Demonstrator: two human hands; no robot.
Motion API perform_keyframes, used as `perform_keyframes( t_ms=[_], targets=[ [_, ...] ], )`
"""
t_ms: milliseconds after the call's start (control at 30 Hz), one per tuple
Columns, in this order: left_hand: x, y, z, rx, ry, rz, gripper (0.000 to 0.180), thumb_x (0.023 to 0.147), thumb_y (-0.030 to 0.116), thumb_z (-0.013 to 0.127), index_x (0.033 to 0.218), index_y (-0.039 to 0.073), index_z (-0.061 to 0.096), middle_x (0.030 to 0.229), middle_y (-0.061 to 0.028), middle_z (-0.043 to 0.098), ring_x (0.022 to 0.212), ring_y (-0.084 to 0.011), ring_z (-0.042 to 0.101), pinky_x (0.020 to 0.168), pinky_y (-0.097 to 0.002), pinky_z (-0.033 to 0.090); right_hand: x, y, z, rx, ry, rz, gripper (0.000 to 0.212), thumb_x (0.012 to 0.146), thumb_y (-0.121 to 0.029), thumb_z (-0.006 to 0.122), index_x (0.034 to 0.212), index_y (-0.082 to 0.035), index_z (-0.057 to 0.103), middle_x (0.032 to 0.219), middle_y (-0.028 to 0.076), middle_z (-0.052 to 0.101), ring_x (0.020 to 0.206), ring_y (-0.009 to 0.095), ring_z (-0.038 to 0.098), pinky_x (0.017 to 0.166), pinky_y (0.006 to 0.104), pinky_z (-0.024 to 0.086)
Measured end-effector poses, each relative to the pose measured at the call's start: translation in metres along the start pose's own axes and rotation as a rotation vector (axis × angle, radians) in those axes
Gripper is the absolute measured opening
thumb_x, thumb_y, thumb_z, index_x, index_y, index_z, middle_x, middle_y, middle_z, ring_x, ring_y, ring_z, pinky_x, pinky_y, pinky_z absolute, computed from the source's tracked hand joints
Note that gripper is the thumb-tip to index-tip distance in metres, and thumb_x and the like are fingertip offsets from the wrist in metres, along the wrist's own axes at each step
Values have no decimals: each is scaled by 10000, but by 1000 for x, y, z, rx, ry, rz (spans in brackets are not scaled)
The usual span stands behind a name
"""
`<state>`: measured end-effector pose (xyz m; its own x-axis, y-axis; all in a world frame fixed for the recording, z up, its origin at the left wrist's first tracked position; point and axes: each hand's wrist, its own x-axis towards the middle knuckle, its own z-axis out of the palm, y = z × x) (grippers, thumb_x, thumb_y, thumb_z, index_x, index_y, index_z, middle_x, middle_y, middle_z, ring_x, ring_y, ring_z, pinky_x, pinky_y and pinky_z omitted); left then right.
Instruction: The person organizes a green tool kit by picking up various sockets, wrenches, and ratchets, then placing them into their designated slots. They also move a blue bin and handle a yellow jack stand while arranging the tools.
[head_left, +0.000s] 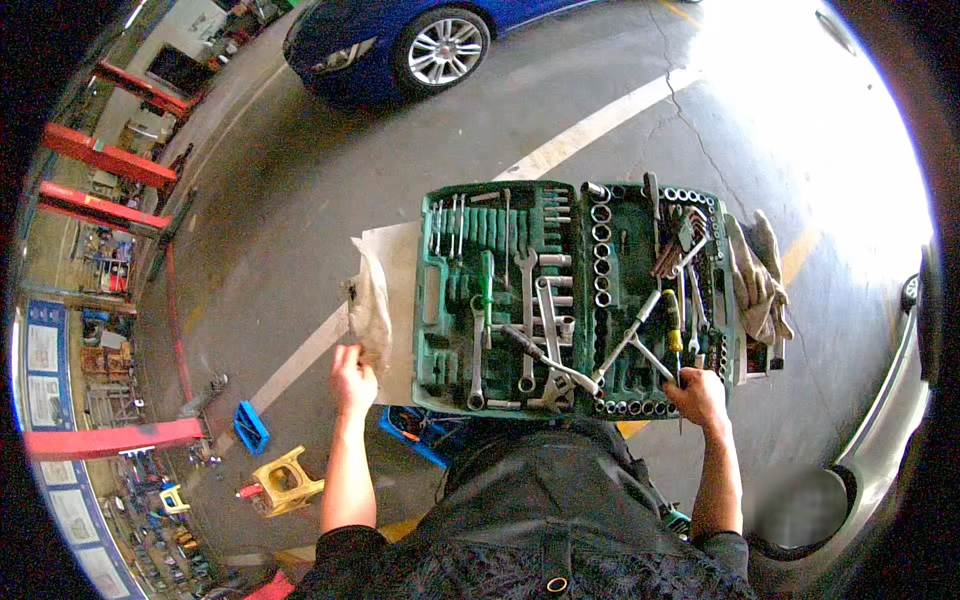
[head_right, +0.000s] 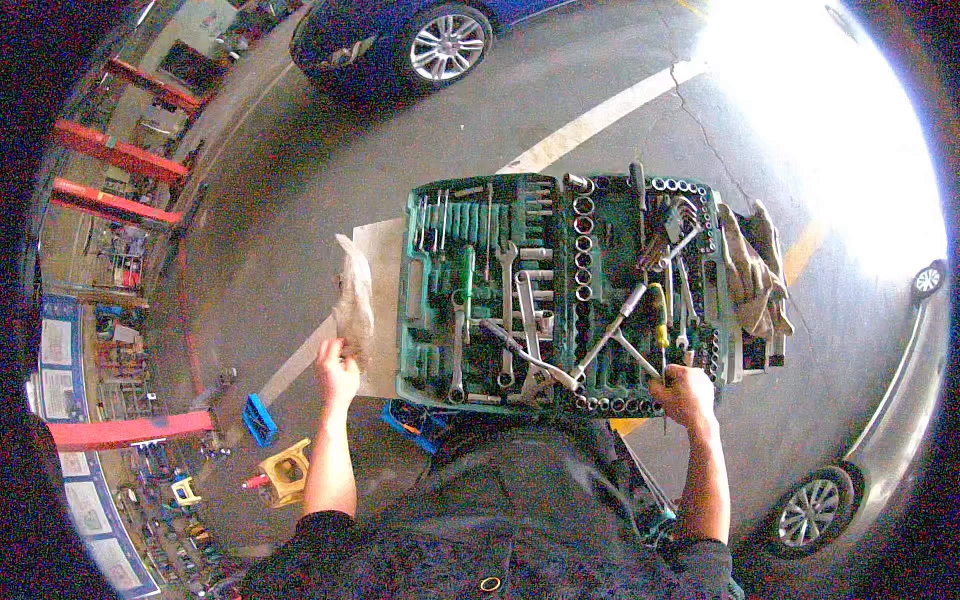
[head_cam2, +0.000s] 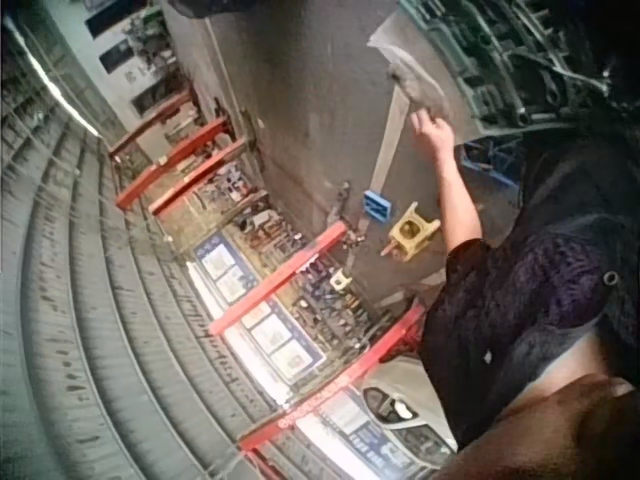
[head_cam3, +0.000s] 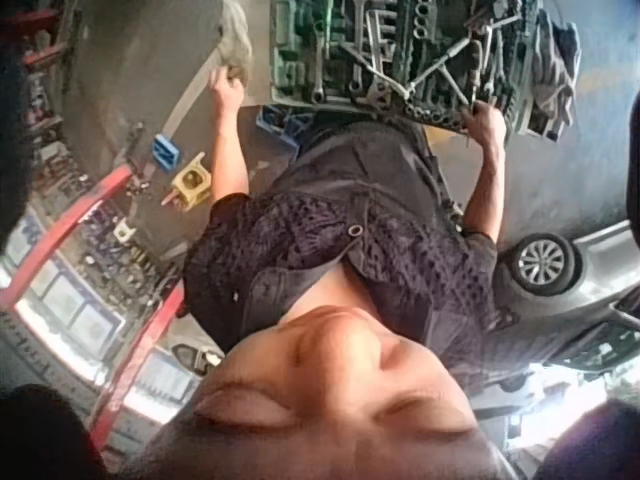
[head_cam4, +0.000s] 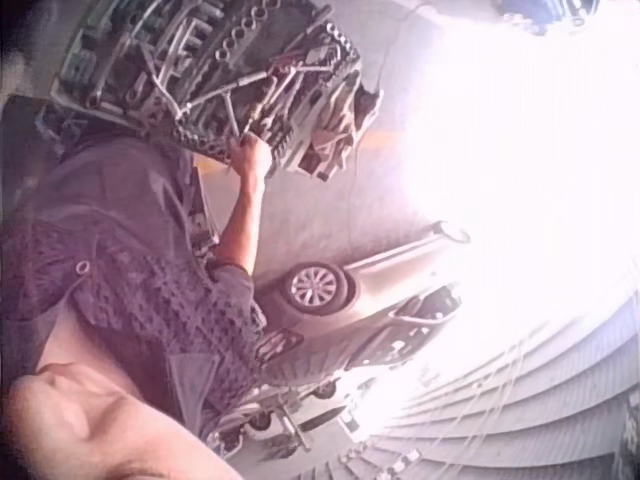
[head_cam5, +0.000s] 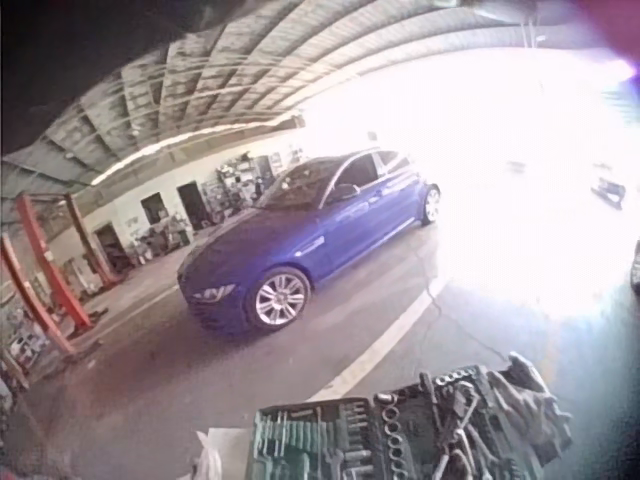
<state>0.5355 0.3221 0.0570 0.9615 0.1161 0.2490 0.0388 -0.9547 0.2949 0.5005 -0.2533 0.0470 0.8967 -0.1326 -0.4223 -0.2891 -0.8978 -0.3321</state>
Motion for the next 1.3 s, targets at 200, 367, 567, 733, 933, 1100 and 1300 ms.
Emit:
perform_keyframes(
  t_ms=[200, 367, 567, 733, 933, 1100, 1300],
  targets=[
    [-26, -42, 62, 1, -298, -139, 452, 676, 57, 743, 1096, 41, 576, 1063, -184, 584, 1027, -413, 568, 848, -481, 489, -27, 0, -28, 169, -65, 8, 272, 758, -323, 678, 744, -51, 677, 613, 135, 616, 577, 254, 626, 586, 395, 499],
    [-6, -13, 38, -89, -203, -333, 306, 773, 81, 627, 1059, -13, 570, 870, -161, 657, 779, -249, 657, 719, -354, 516, -54, -5, -28, 587, -44, 128, 217, 783, -193, 615, 748, 21, 605, 568, 27, 473, 542, 106, 462, 508, 309, 392],
    [35, 84, 90, -503, -355, -131, 337, 832, 347, 714, 824, 16, 652, 737, -143, 688, 668, -220, 672, 621, -358, 526, -25, -66, 30, 744, 93, 28, 192, 811, -178, 552, 869, 0, 595, 706, 34, 560, 675, 137, 522, 623, 316, 453],
    [65, 159, 95, -238, -727, -181, 478, 816, 479, 656, 849, 3, 648, 792, -188, 688, 786, -327, 680, 715, -441, 523, 10, -106, 66, 354, 176, 103, 378, 838, -375, 603, 820, 3, 622, 816, 236, 656, 810, 410, 649, 764, 463, 507],
    [58, 137, 127, -401, -615, -210, 352, 844, 355, 611, 820, 5, 627, 753, -209, 662, 724, -374, 655, 662, -471, 502, 33, -118, 46, 48, -78, 207, 555, 805, -527, 612, 846, 20, 696, 878, 233, 688, 856, 372, 680, 779, 447, 530],
    [39, 141, 109, -645, -411, -35, 299, 887, 248, 606, 745, 4, 506, 600, -192, 571, 556, -358, 588, 506, -455, 423, 46, -107, 57, 230, -64, 235, 431, 798, -387, 599, 762, 36, 671, 654, 181, 644, 674, 302, 671, 666, 411, 516],
    [7, 125, 52, -919, -305, -74, 251, 929, 231, 587, 811, 19, 524, 563, -119, 513, 496, -174, 506, 475, -369, 399, 12, -132, 38, 902, -4, 213, 249, 862, -267, 552, 812, -33, 621, 730, 39, 551, 664, 157, 518, 603, 309, 420]
  ],
)
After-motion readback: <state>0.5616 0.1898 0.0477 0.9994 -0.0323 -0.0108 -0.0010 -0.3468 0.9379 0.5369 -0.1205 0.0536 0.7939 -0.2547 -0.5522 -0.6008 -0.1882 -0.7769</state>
